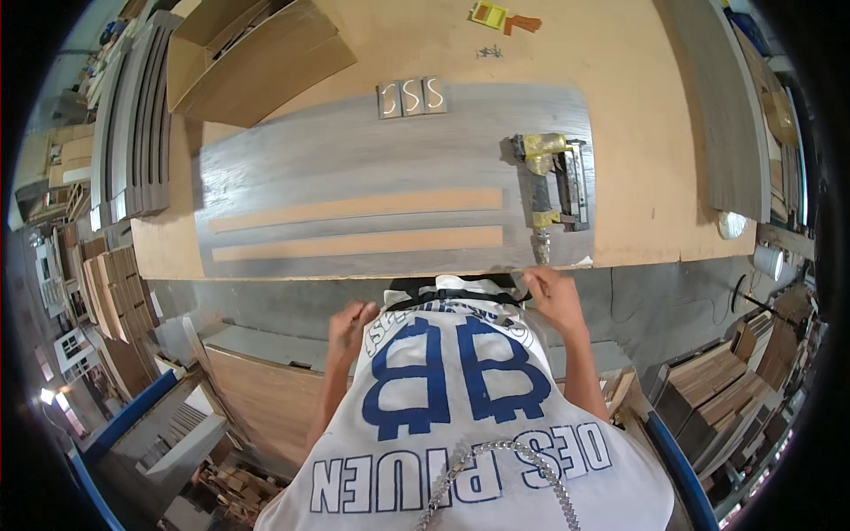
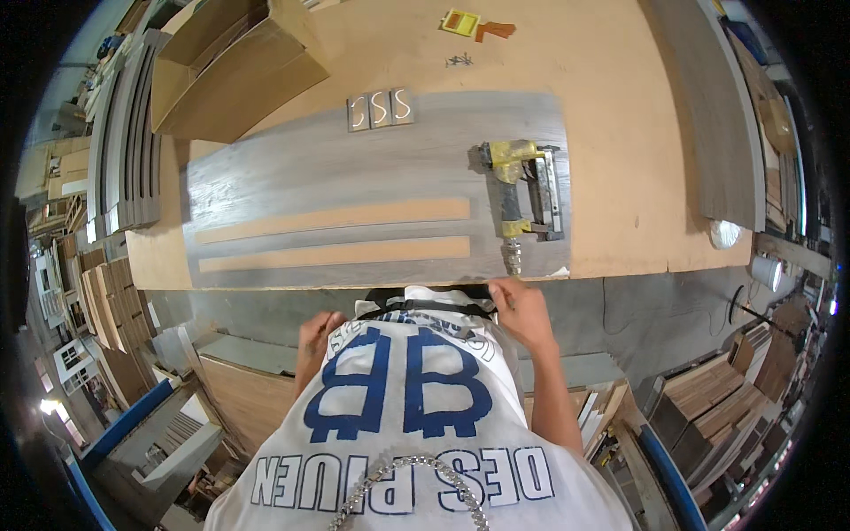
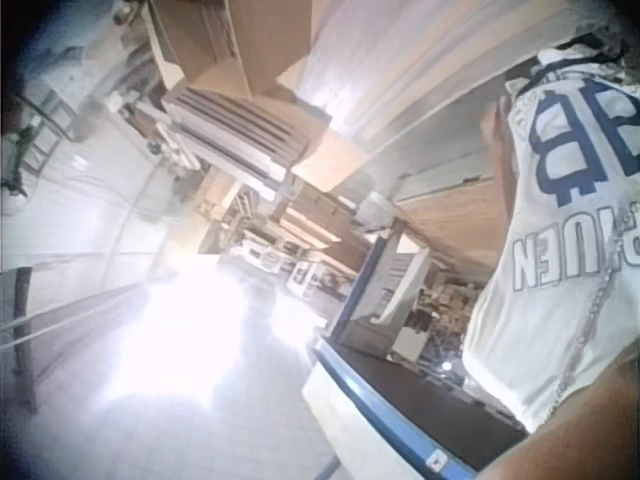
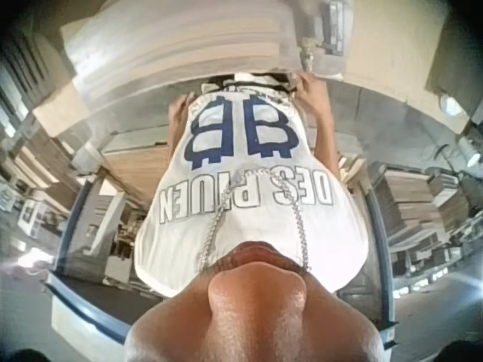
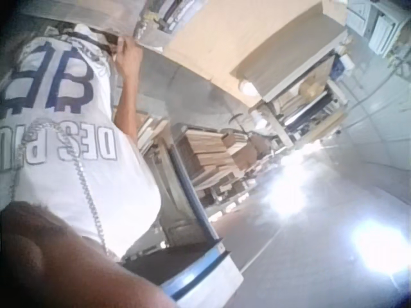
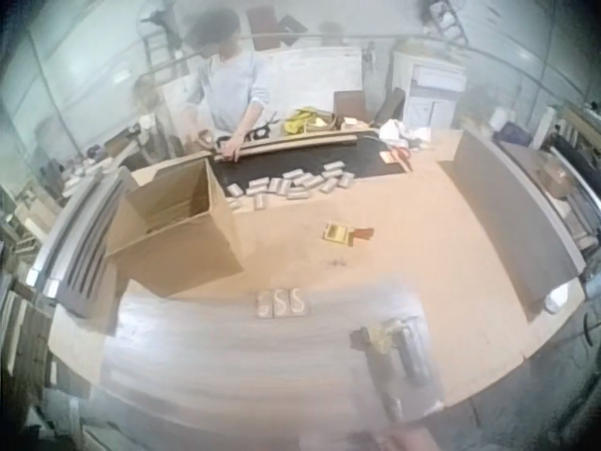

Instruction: Assembling wooden panels and strips using a pneumatic nail gun in a furniture workshop.

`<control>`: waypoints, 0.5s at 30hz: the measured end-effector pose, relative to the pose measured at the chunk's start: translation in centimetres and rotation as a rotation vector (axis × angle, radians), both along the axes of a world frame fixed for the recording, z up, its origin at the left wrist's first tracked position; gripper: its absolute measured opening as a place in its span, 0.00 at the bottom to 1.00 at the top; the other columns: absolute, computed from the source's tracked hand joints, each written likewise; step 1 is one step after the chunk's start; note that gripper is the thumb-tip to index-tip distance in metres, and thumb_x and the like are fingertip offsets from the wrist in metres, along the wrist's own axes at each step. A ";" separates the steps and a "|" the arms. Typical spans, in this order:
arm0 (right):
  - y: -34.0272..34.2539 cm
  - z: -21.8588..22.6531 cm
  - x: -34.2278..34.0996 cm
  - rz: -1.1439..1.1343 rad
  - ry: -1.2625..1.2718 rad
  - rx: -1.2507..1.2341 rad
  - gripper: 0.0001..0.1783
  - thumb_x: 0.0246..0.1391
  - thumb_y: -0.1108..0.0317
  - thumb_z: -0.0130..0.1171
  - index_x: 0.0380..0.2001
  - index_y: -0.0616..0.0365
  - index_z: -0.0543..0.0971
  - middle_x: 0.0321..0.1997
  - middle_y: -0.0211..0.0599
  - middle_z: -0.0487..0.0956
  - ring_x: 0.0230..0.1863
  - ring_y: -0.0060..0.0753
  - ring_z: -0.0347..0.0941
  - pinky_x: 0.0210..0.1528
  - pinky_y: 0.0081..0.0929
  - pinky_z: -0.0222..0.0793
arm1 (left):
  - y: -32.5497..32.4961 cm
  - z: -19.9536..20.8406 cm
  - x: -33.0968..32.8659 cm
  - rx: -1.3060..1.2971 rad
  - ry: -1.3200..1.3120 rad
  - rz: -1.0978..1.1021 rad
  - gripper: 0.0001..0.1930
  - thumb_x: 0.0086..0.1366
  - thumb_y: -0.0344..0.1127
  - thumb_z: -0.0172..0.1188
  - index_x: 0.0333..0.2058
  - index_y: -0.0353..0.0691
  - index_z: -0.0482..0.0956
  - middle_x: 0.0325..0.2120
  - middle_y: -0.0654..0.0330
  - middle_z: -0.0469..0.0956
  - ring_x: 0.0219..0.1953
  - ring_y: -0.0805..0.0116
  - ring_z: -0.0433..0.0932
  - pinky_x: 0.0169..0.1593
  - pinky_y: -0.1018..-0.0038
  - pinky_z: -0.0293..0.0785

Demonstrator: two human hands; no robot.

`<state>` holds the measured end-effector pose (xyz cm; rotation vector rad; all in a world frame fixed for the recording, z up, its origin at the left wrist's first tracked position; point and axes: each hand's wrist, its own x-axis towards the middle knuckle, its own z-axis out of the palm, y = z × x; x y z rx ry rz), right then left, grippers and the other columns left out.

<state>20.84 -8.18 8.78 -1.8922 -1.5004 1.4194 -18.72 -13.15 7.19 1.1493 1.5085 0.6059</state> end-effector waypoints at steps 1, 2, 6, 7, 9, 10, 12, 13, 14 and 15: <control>0.5 -0.8 -0.6 -0.051 -0.040 0.113 0.12 0.60 0.64 0.60 0.40 0.61 0.81 0.30 0.46 0.81 0.30 0.48 0.78 0.35 0.32 0.72 | 1.2 -0.2 0.1 -0.046 0.139 0.032 0.14 0.68 0.41 0.61 0.37 0.33 0.81 0.31 0.53 0.81 0.33 0.61 0.79 0.39 0.70 0.74; 1.2 -1.3 -1.0 -0.104 -0.082 0.227 0.12 0.59 0.65 0.62 0.41 0.62 0.81 0.30 0.46 0.81 0.30 0.48 0.78 0.36 0.32 0.73 | 2.6 -0.6 0.2 -0.091 0.277 0.062 0.13 0.68 0.40 0.61 0.35 0.33 0.81 0.30 0.53 0.80 0.33 0.59 0.79 0.39 0.70 0.74; 5.1 -2.0 -3.0 0.240 -0.259 0.502 0.25 0.51 0.67 0.66 0.53 0.58 0.75 0.53 0.45 0.76 0.51 0.50 0.74 0.49 0.41 0.74 | 9.5 -1.7 2.6 0.512 0.409 -0.261 0.17 0.66 0.45 0.62 0.45 0.37 0.79 0.37 0.56 0.78 0.41 0.51 0.76 0.45 0.64 0.73; 5.6 -2.4 -3.3 0.243 -0.267 0.504 0.25 0.51 0.67 0.66 0.53 0.58 0.75 0.53 0.45 0.76 0.51 0.50 0.74 0.49 0.41 0.74 | 10.9 -2.2 3.0 0.516 0.401 -0.258 0.17 0.66 0.45 0.62 0.45 0.37 0.79 0.37 0.56 0.78 0.41 0.51 0.76 0.45 0.64 0.73; 6.0 -3.6 -4.0 0.430 -0.287 0.400 0.31 0.50 0.68 0.67 0.58 0.57 0.71 0.59 0.46 0.72 0.55 0.54 0.70 0.58 0.43 0.69 | 12.9 -2.9 3.3 0.657 0.540 -0.698 0.24 0.63 0.47 0.64 0.52 0.38 0.75 0.48 0.54 0.74 0.50 0.51 0.71 0.53 0.59 0.67; 5.9 -4.3 -4.2 0.428 -0.298 0.401 0.31 0.50 0.68 0.67 0.58 0.57 0.71 0.59 0.46 0.72 0.55 0.54 0.70 0.58 0.43 0.69 | 13.1 -3.8 3.1 0.665 0.531 -0.697 0.24 0.63 0.47 0.64 0.52 0.38 0.75 0.48 0.54 0.74 0.50 0.51 0.71 0.53 0.59 0.67; 6.0 -5.3 -4.6 0.391 -0.337 0.452 0.32 0.49 0.69 0.68 0.59 0.57 0.71 0.57 0.47 0.72 0.55 0.54 0.71 0.55 0.42 0.71 | 13.5 -5.7 2.8 0.651 0.588 -0.799 0.28 0.60 0.47 0.65 0.54 0.37 0.74 0.54 0.54 0.70 0.56 0.51 0.66 0.60 0.55 0.59; 5.7 -5.4 -4.9 0.388 -0.349 0.456 0.32 0.49 0.69 0.68 0.59 0.57 0.71 0.57 0.47 0.72 0.55 0.54 0.71 0.55 0.42 0.71 | 13.5 -5.9 2.6 0.662 0.581 -0.798 0.28 0.60 0.47 0.65 0.54 0.37 0.74 0.54 0.54 0.70 0.56 0.51 0.66 0.60 0.55 0.59; 5.1 -5.5 -5.5 0.287 -0.295 0.417 0.33 0.50 0.69 0.67 0.60 0.57 0.69 0.58 0.47 0.72 0.56 0.55 0.71 0.55 0.43 0.71 | 13.0 -5.9 2.2 0.627 0.591 -0.742 0.28 0.61 0.48 0.64 0.55 0.37 0.74 0.53 0.55 0.70 0.57 0.52 0.65 0.60 0.55 0.59; 4.7 -5.3 -6.2 0.181 -0.237 0.380 0.34 0.50 0.70 0.66 0.61 0.56 0.68 0.58 0.47 0.72 0.57 0.57 0.70 0.55 0.43 0.72 | 12.9 -5.3 2.1 0.593 0.603 -0.692 0.28 0.61 0.48 0.63 0.55 0.37 0.74 0.53 0.55 0.70 0.58 0.53 0.65 0.61 0.55 0.58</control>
